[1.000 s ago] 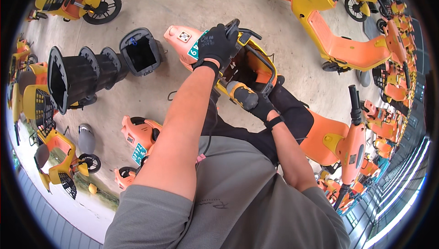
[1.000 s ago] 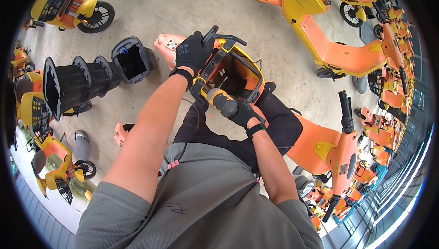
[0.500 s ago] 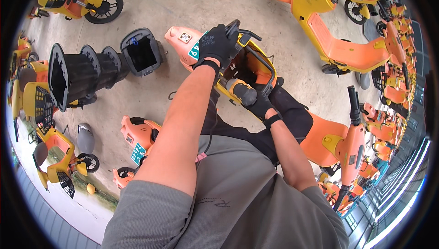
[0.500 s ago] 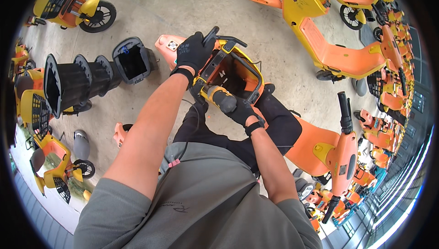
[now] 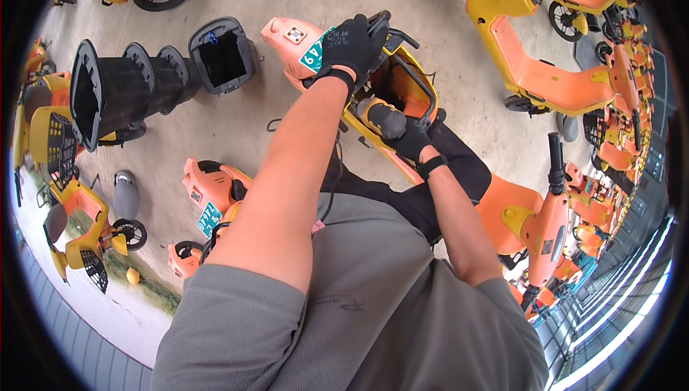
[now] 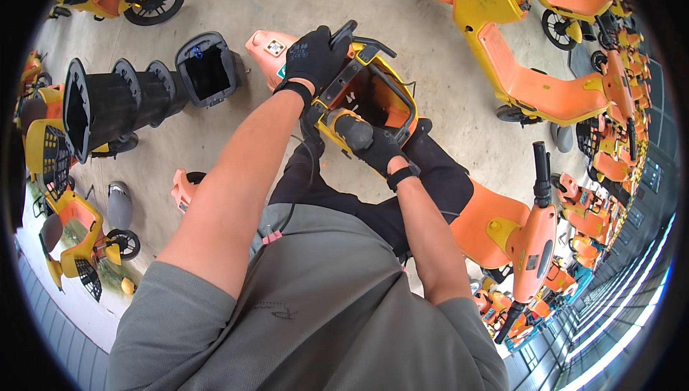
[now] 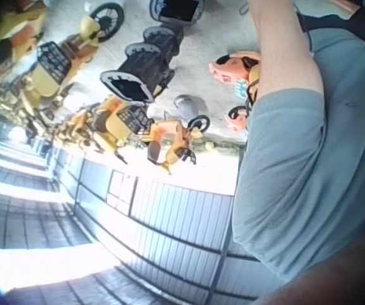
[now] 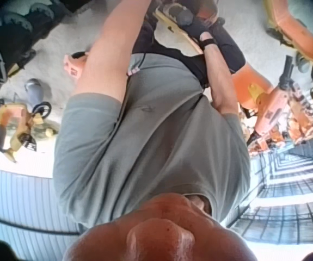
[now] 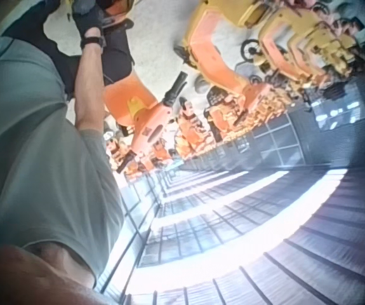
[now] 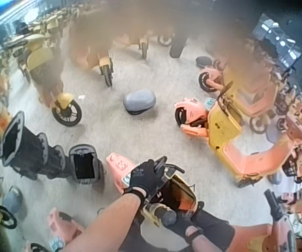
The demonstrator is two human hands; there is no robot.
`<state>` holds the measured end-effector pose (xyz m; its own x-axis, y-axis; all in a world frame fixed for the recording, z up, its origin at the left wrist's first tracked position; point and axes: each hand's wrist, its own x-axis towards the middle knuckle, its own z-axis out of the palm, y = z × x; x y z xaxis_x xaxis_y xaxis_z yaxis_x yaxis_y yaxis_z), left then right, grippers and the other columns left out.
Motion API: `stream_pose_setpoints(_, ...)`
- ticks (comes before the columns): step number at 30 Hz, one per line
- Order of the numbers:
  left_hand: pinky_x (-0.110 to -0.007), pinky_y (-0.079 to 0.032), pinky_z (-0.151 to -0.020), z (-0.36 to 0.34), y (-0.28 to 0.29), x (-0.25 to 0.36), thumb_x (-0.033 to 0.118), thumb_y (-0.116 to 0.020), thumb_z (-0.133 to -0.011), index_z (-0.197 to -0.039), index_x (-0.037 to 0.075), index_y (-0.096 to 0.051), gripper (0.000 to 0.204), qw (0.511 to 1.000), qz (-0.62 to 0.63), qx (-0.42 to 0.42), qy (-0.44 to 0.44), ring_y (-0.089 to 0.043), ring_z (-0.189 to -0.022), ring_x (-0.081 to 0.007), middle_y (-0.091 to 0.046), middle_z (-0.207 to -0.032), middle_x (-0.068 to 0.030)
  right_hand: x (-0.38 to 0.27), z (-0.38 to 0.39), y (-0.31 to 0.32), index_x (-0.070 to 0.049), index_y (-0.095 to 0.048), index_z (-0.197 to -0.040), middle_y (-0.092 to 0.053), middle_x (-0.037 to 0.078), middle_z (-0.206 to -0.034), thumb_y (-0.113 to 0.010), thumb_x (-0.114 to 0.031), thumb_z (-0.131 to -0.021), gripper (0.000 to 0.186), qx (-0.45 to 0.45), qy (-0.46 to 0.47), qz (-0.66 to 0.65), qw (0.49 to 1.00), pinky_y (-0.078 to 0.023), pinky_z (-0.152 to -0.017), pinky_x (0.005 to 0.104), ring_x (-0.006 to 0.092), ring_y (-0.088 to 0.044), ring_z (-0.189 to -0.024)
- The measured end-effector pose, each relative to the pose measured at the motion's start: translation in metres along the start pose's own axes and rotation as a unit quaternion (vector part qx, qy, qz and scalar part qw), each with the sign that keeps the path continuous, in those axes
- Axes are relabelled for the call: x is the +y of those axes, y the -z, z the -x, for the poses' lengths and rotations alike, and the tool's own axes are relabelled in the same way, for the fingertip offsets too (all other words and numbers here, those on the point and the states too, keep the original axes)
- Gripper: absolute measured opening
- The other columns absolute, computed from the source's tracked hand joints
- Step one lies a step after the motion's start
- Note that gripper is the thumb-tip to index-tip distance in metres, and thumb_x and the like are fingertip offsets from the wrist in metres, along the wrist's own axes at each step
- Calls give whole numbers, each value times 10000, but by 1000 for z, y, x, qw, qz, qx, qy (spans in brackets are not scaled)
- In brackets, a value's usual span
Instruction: The person uses a power drill to unscrew and remove internal components from the battery compartments of multiple orange scooters, handling several black plastic casings and placing them on the ground.
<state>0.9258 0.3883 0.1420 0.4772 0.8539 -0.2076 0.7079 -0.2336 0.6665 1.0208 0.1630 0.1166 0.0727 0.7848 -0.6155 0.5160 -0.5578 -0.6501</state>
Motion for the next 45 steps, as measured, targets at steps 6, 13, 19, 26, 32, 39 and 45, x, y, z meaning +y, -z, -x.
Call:
stream_pose_setpoints(6,-417,-471,-799,-3,9,4,471,-440,-865,-980,34,-596,478,997,4,-67,26,-615,-915,-330,-648,-946,-189,-47,-10,19,-63,-582,-1096,-620,165,-1091,-614,-269,-762,393,-48,-64,97,992,-453,-868,389,353,-563,-1026)
stream_pose_setpoints(13,-416,-467,-817,-7,7,-1,486,-398,-876,-976,36,-605,505,997,16,-76,22,-615,-919,-335,-649,-949,-192,-69,-23,30,-67,-598,-1085,-617,182,-1093,-623,-303,-763,400,-80,-63,129,986,-447,-870,392,365,-559,-1027)
stream_pose_setpoints(19,-421,-455,-851,-5,1,-3,502,-358,-887,-1025,42,-607,541,995,27,-93,22,-606,-956,-338,-639,-1009,-194,-84,-32,45,-55,-625,-1011,-632,197,-1022,-658,-342,-728,404,-122,-58,159,978,-453,-850,394,379,-572,-977)
stream_pose_setpoints(26,-411,-428,-906,-7,0,-5,499,-351,-886,-1115,61,-604,555,989,64,-125,38,-584,-1010,-345,-623,-1075,-192,-92,-44,46,-79,-647,-966,-642,183,-987,-691,-359,-682,401,-124,-15,219,968,-461,-823,394,362,-585,-943)
stream_pose_setpoints(32,-414,-434,-899,-13,7,-3,496,-369,-882,-1089,45,-613,553,990,77,-116,30,-586,-1003,-345,-628,-1052,-198,-86,-55,59,-101,-645,-1002,-647,166,-997,-712,-353,-663,427,-150,11,220,964,-465,-826,392,350,-590,-947)
stream_pose_setpoints(39,-420,-451,-874,-21,9,-2,511,-406,-862,-1075,77,-627,531,986,84,-139,39,-592,-976,-355,-626,-1032,-208,-67,-66,54,-104,-654,-979,-653,166,-961,-734,-348,-619,442,-136,36,186,972,-474,-795,394,354,-600,-911)
stream_pose_setpoints(45,-451,-439,-900,-10,-20,-17,440,-348,-905,-1318,208,-456,486,987,29,-126,-100,-571,-1028,-360,-567,-1189,-177,-30,-61,31,-86,-678,-825,-642,188,-833,-630,-399,-691,343,-71,66,181,979,-488,-678,417,355,-622,-753)
